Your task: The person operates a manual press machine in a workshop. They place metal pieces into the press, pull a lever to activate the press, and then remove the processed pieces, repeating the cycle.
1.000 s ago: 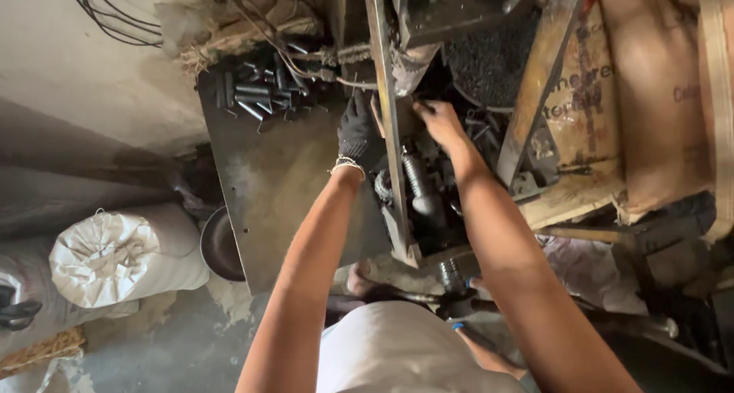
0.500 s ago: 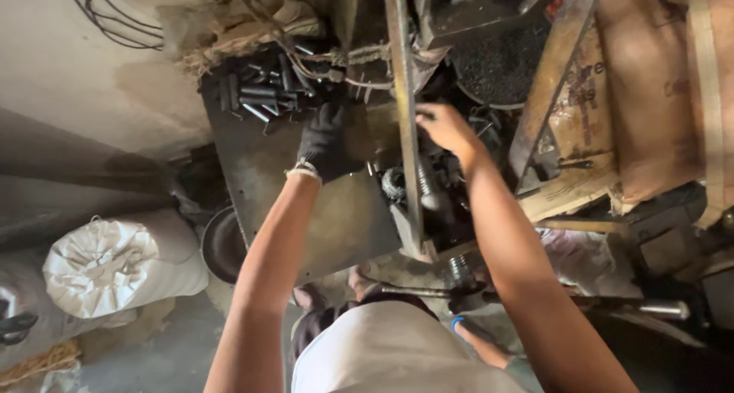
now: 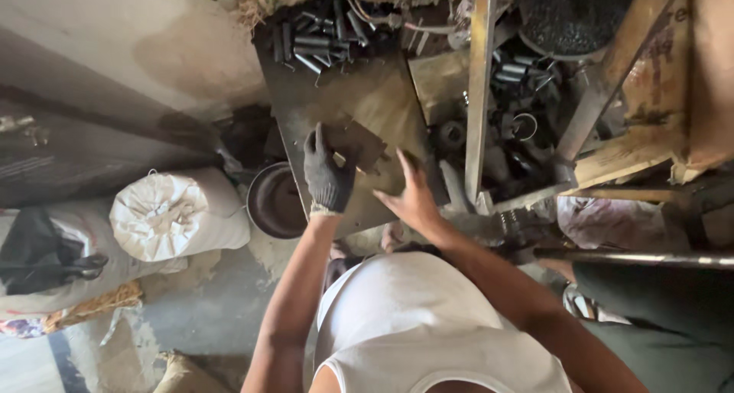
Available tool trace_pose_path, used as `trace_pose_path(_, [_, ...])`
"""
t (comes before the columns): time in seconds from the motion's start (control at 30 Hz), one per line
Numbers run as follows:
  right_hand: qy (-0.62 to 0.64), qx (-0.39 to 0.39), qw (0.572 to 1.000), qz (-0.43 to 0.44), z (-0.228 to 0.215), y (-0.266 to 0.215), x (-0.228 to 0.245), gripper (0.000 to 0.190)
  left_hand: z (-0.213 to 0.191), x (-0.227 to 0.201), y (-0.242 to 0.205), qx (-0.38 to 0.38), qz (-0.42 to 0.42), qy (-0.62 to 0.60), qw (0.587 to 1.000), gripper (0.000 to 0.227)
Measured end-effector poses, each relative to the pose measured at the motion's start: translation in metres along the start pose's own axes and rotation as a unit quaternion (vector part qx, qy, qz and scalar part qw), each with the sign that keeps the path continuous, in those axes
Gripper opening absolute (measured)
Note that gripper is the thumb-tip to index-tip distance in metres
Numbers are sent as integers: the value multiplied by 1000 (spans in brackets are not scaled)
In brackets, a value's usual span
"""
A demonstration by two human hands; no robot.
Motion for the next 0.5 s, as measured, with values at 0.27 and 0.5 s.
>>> trace_pose_path(0.27, [-44, -19, 997, 65, 58, 34, -9, 81, 7, 31, 5, 24, -56, -3, 998, 64])
trace_pose_path(0.5, [-12, -25, 994, 108, 57, 8, -15, 75, 12, 29, 1, 30, -74, -8, 997, 54])
Point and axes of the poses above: each hand's wrist, its own y-axis towards the middle knuckle, its own z-axis out of the palm, x = y × z, the point moved 2 cm from there along y, towards the middle knuckle, and after that the axes turned 14 degrees about -y, right-handed, at the moved point
